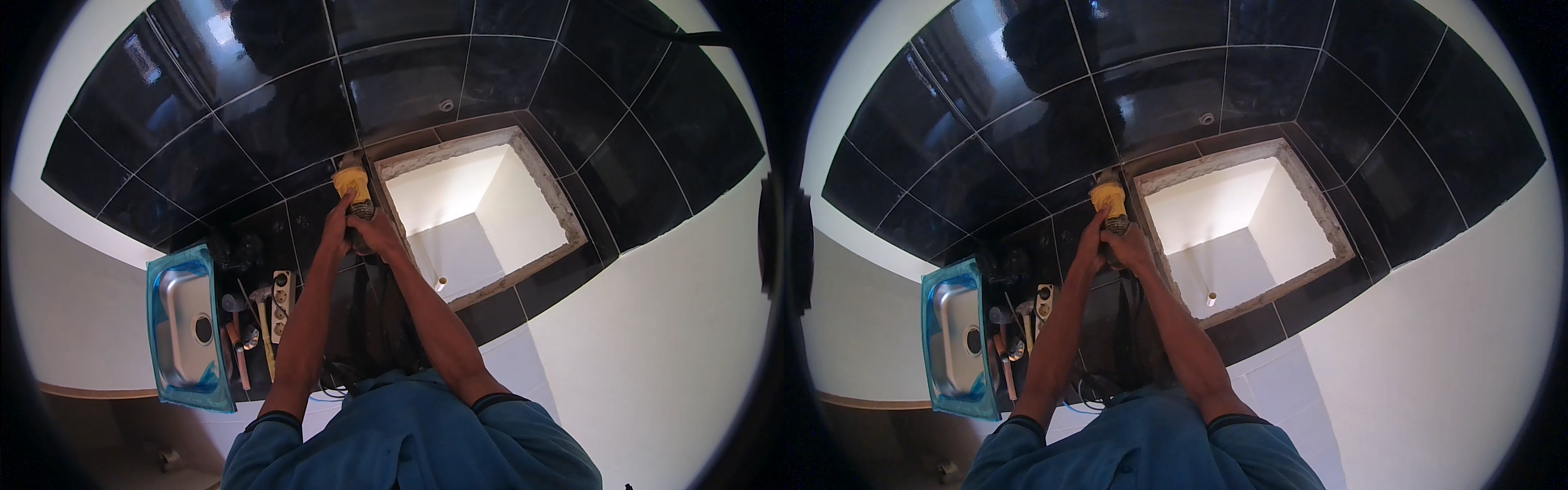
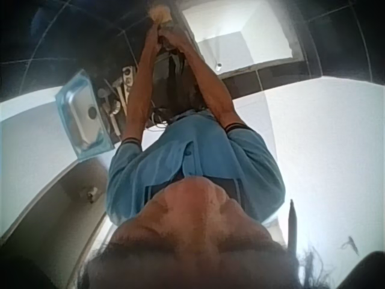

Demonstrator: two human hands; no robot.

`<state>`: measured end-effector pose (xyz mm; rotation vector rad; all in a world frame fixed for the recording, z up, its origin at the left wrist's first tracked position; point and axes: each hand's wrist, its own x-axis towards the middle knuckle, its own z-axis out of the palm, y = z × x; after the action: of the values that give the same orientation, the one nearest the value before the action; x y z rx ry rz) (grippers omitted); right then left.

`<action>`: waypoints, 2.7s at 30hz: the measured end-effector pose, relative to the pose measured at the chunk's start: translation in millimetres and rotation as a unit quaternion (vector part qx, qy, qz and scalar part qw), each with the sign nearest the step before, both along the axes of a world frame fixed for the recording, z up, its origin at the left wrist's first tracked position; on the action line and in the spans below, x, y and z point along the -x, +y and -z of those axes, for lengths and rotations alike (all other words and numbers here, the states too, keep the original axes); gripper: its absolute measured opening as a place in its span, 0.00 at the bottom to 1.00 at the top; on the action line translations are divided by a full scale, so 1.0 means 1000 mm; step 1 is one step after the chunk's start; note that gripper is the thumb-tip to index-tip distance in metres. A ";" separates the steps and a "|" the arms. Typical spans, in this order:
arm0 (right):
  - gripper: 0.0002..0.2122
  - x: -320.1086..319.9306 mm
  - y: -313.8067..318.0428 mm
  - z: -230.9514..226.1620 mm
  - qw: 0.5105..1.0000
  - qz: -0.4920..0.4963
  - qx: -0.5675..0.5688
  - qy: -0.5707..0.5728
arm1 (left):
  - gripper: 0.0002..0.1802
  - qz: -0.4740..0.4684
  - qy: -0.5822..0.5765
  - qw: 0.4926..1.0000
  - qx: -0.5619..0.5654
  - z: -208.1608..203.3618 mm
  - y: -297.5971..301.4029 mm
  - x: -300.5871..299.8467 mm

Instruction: The person uses a yellow angle grinder to grind the edges of a rectangular cutout in a wall covered with black tiles. The person holds the tool with both hands and moves it along the perimeter of the opening to smooth the surface.

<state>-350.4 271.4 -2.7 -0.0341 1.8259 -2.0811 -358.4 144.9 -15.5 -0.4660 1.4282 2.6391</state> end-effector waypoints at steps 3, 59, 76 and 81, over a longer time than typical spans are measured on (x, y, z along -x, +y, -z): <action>0.22 0.000 0.000 0.000 1.000 0.006 -0.002 0.000 | 0.27 0.001 -0.004 1.000 0.004 -0.002 0.002 0.002; 0.18 -0.041 0.018 -0.016 0.999 0.010 -0.023 -0.043 | 0.26 0.013 -0.017 1.000 -0.002 0.005 0.013 -0.031; 0.20 -0.061 0.027 -0.009 1.000 0.003 -0.020 -0.025 | 0.28 0.003 -0.031 0.999 0.007 0.002 0.025 -0.056; 0.21 -0.068 0.029 -0.010 0.999 -0.001 -0.022 -0.047 | 0.26 0.002 -0.036 0.999 0.006 0.003 0.027 -0.063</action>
<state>-282.9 300.2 6.9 0.0730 1.8146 -2.0054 -295.8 172.0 -19.0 -0.5543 1.4230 2.5838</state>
